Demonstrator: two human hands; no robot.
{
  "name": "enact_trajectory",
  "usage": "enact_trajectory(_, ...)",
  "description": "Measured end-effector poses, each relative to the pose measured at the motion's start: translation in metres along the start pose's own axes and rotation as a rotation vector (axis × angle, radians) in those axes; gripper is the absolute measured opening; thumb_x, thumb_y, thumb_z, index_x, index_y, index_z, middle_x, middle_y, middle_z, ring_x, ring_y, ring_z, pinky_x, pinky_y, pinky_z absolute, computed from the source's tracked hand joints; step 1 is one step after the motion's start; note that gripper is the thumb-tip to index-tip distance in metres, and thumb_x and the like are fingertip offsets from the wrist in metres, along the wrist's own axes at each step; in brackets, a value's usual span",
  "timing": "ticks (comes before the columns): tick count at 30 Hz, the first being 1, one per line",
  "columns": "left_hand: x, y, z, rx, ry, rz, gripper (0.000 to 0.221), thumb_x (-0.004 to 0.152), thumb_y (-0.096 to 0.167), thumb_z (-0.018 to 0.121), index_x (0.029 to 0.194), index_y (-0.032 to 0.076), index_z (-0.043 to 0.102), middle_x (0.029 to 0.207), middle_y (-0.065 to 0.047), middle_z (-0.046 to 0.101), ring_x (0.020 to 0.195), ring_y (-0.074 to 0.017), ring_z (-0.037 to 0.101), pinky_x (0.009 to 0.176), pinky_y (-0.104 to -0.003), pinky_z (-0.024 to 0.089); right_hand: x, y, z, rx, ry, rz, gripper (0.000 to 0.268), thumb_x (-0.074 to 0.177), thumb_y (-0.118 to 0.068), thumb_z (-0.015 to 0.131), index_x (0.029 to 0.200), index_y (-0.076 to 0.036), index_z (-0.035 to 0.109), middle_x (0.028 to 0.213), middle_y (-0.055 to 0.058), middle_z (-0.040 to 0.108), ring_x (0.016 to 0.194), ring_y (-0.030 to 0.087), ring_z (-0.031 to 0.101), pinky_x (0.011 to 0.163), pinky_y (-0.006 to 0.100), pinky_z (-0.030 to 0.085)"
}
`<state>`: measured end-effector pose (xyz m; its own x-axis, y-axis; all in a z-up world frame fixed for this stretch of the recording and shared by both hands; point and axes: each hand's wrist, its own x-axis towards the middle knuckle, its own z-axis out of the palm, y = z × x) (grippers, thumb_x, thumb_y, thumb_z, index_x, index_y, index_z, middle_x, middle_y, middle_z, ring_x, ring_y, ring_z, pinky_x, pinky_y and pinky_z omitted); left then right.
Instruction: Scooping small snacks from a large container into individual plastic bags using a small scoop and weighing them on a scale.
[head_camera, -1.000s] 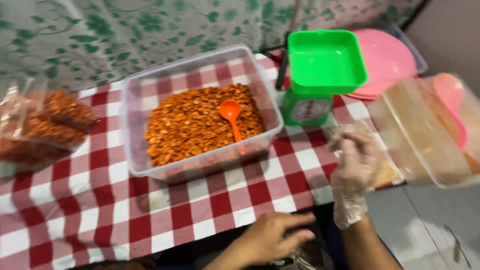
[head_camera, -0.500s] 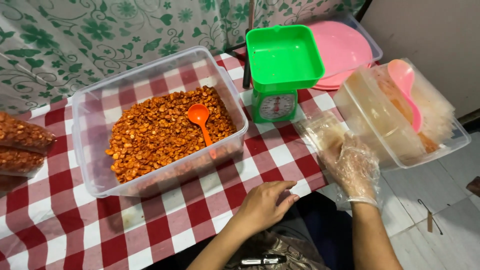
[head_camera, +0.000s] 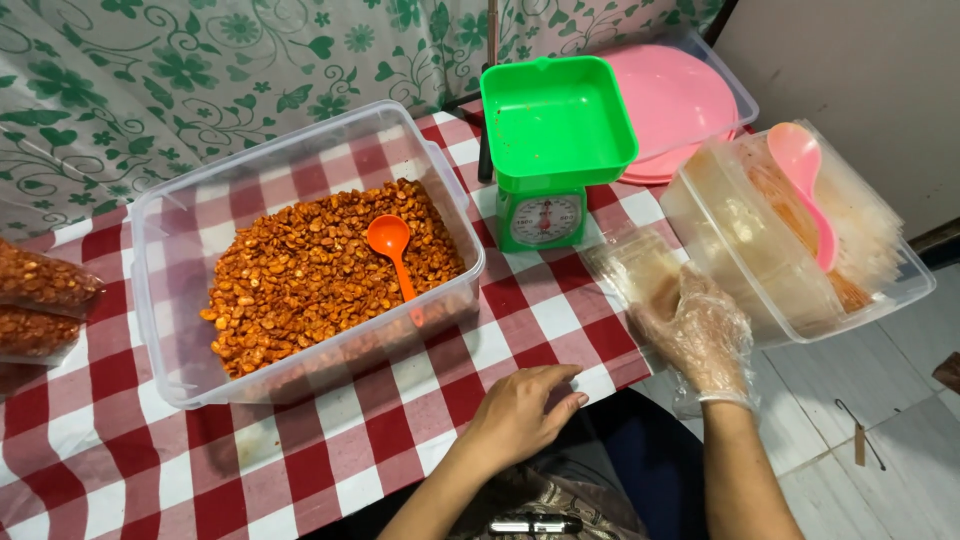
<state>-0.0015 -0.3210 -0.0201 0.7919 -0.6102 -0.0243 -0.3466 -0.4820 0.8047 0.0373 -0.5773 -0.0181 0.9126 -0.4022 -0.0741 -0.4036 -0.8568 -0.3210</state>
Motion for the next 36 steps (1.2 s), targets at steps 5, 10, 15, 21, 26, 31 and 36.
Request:
enact_trajectory(5,-0.001,0.002,-0.001,-0.006,-0.012,0.008,0.045,0.1,0.035,0.059,0.135,0.006,0.061,0.118,-0.013,0.074,0.101,-0.0348,0.072,0.078,-0.049,0.059,-0.004,-0.002,-0.009,0.062,-0.033,0.028,0.066,0.093,-0.056,0.049,0.145,-0.016,0.056,0.139,0.013,0.062,0.126,0.04,0.058,0.103,0.055,0.045)
enact_trajectory(10,-0.007,-0.002,-0.002,-0.007,0.013,0.008,0.046,0.1,0.037,0.059,0.135,0.008,0.061,0.113,-0.012,0.075,0.096,-0.034,0.072,0.075,-0.048,0.059,-0.005,0.0,0.0,0.12,0.019,0.173,0.064,0.115,-0.044,0.025,0.085,-0.008,0.069,0.075,0.013,0.064,0.075,0.029,0.065,0.076,0.045,0.053)
enact_trajectory(15,-0.009,-0.007,-0.007,-0.014,0.044,-0.007,0.047,0.099,0.038,0.06,0.136,0.009,0.061,0.123,-0.013,0.073,0.104,-0.0339,0.071,0.083,-0.048,0.058,0.024,0.068,0.056,-0.536,0.488,-0.151,0.041,0.117,-0.024,0.047,0.079,-0.016,0.061,0.06,-0.001,0.055,0.054,0.019,0.06,0.052,0.037,0.053)
enact_trajectory(21,-0.009,-0.005,-0.019,-0.023,0.121,0.035,0.062,0.098,0.048,0.056,0.146,0.009,0.05,0.135,-0.018,0.065,0.12,-0.0367,0.062,0.09,-0.052,0.054,-0.05,-0.001,-0.037,0.316,0.698,-0.331,0.035,0.12,-0.007,0.048,0.114,0.002,0.081,0.102,0.018,0.078,0.074,0.024,0.072,0.069,0.036,0.057)
enact_trajectory(26,-0.009,0.02,-0.045,-0.488,0.102,-0.028,0.085,0.088,0.061,0.055,0.155,0.012,0.033,0.158,-0.018,0.044,0.146,-0.0312,0.044,0.116,-0.046,0.039,-0.086,-0.041,-0.051,0.839,0.18,-0.248,0.033,0.11,-0.025,0.045,0.106,-0.009,0.074,0.11,0.008,0.078,0.096,0.02,0.073,0.075,0.034,0.058)
enact_trajectory(31,0.007,-0.009,-0.023,-0.602,0.137,-0.058,0.072,0.096,0.048,0.052,0.152,0.006,0.034,0.156,-0.022,0.045,0.142,-0.0348,0.049,0.116,-0.044,0.042,-0.085,-0.061,-0.011,1.102,-0.041,-0.124,0.037,0.107,-0.027,0.052,0.09,-0.005,0.077,0.091,0.01,0.082,0.081,0.019,0.075,0.07,0.035,0.051)
enact_trajectory(36,0.073,-0.064,0.059,-0.922,0.157,-0.436,0.081,0.096,0.05,0.05,0.159,0.01,0.019,0.15,-0.016,0.048,0.108,-0.0245,0.064,0.08,-0.034,0.059,-0.054,-0.027,-0.025,1.056,0.425,-0.243,0.038,0.113,-0.024,0.038,0.106,-0.001,0.068,0.091,0.014,0.071,0.074,0.022,0.071,0.067,0.027,0.053)
